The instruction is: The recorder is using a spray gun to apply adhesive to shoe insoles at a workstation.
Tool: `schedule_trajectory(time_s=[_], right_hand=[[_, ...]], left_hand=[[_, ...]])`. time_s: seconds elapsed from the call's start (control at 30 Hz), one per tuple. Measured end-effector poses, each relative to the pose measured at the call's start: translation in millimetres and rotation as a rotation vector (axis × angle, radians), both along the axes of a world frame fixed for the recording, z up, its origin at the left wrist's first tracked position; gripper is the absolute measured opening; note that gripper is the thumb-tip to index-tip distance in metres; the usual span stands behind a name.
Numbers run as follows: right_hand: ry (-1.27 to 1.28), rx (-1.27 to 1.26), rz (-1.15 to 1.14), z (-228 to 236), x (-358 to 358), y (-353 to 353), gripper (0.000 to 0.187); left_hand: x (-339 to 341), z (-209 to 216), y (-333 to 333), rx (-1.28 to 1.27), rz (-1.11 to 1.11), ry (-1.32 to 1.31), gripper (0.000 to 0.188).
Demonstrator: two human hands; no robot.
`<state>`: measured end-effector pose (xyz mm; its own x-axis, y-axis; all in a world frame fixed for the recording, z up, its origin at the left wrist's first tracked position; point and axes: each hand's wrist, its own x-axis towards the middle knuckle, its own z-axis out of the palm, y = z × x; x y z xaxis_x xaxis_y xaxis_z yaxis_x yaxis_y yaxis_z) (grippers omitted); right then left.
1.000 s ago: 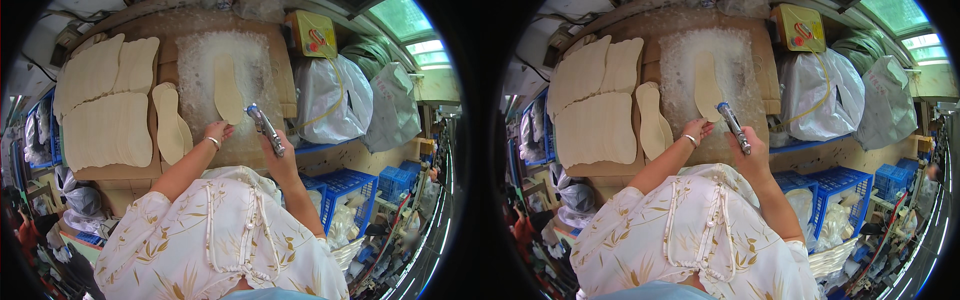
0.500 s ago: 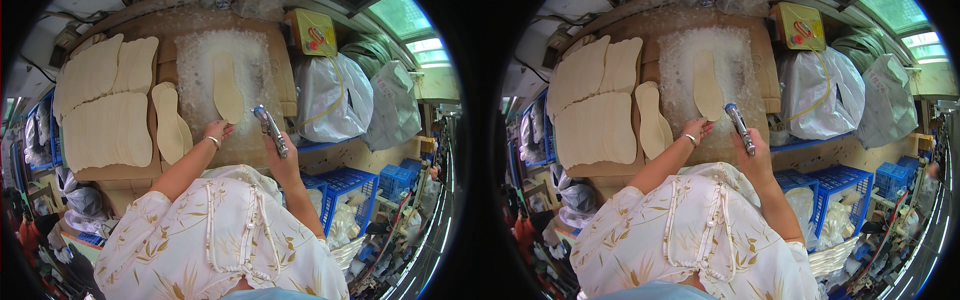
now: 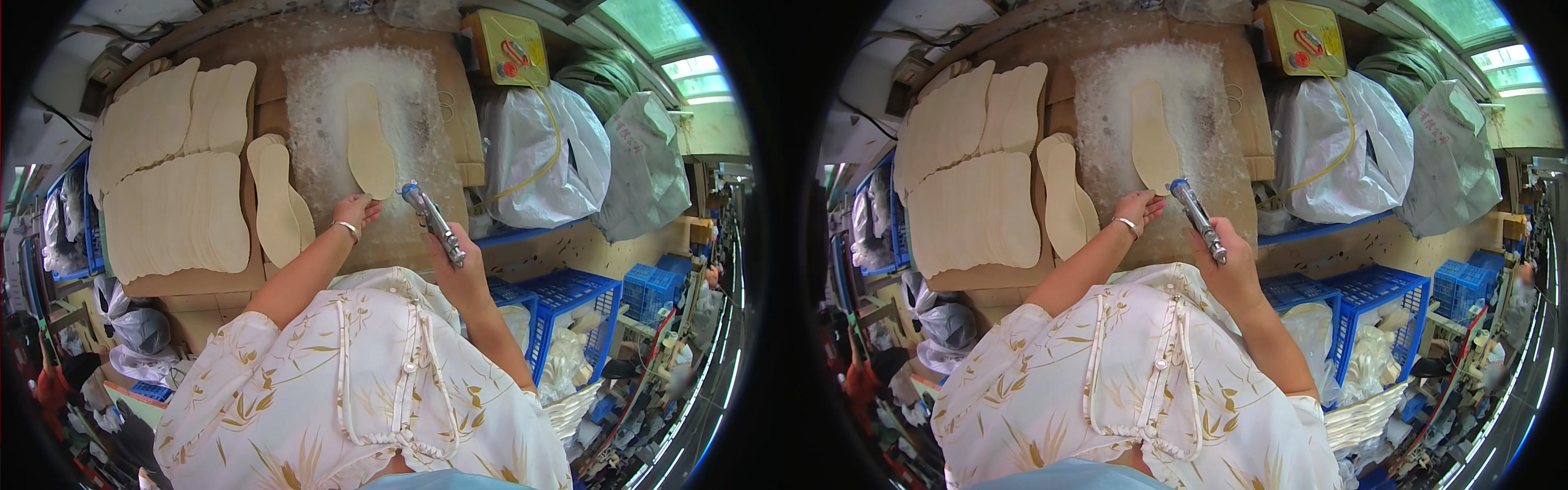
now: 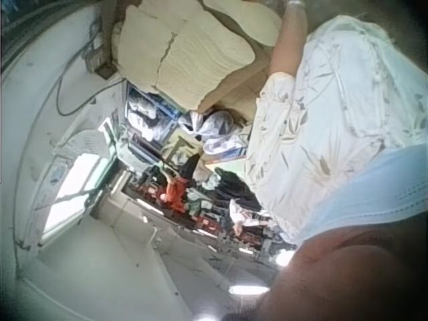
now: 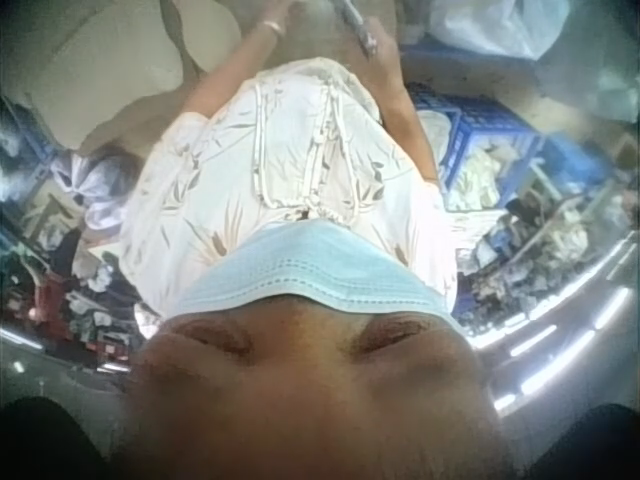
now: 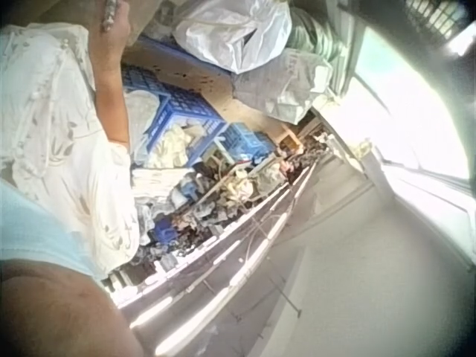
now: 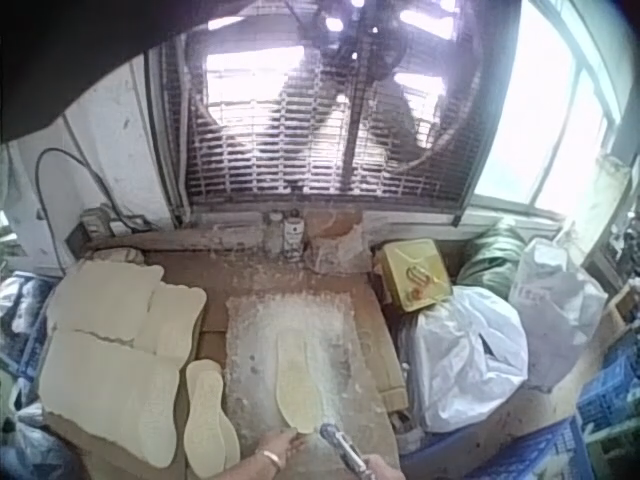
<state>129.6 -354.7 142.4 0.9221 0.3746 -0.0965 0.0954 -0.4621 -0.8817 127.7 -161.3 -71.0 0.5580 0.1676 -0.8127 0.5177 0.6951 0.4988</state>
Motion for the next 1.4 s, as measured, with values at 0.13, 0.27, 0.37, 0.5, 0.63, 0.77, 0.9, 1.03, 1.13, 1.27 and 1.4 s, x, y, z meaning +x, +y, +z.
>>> schedule_trajectory(time_s=[0.13, 0.27, 0.37, 0.5, 0.63, 0.77, 0.9, 1.03, 1.13, 1.27, 1.4], right_hand=[[0.088, -0.007, -0.053, -5, -2, -5, 0.020], [-0.013, 0.007, 0.016, -3, -9, -5, 0.020], [0.019, 0.004, 0.010, -2, -7, -5, 0.020], [0.036, -0.022, -0.015, -3, -10, -7, 0.020], [0.009, 0.023, 0.005, -1, -15, -8, 0.020], [0.079, -0.054, -0.056, 1, -17, -10, 0.020], [0.000, -0.010, 0.012, -2, -24, -12, 0.019], [0.088, -0.064, -0.073, 0, -24, -14, 0.020], [0.023, -0.038, 0.008, -1, -30, -17, 0.020], [0.033, -0.027, 0.006, 1, -33, -18, 0.021], [0.071, -0.052, -0.050, 1, -34, -21, 0.021]], left_hand=[[0, -1, 0, 0.007, -0.001, 0.008, 0.017], [0, -3, 0, 0.004, -0.011, -0.004, 0.017], [0, -1, -1, 0.008, -0.014, -0.006, 0.017], [-1, -5, -1, 0.004, 0.003, -0.002, 0.018], [-2, -3, -3, 0.002, 0.017, 0.000, 0.017], [-2, -2, -3, 0.014, -0.005, 0.009, 0.017], [-4, 0, -4, 0.010, -0.001, 0.008, 0.017], [-4, 3, -5, 0.017, -0.010, 0.014, 0.017], [-7, 1, -5, 0.006, 0.001, 0.011, 0.016], [-12, -5, -4, -0.041, 0.036, -0.015, 0.022], [-14, -1, -3, -0.074, 0.040, -0.014, 0.033]])
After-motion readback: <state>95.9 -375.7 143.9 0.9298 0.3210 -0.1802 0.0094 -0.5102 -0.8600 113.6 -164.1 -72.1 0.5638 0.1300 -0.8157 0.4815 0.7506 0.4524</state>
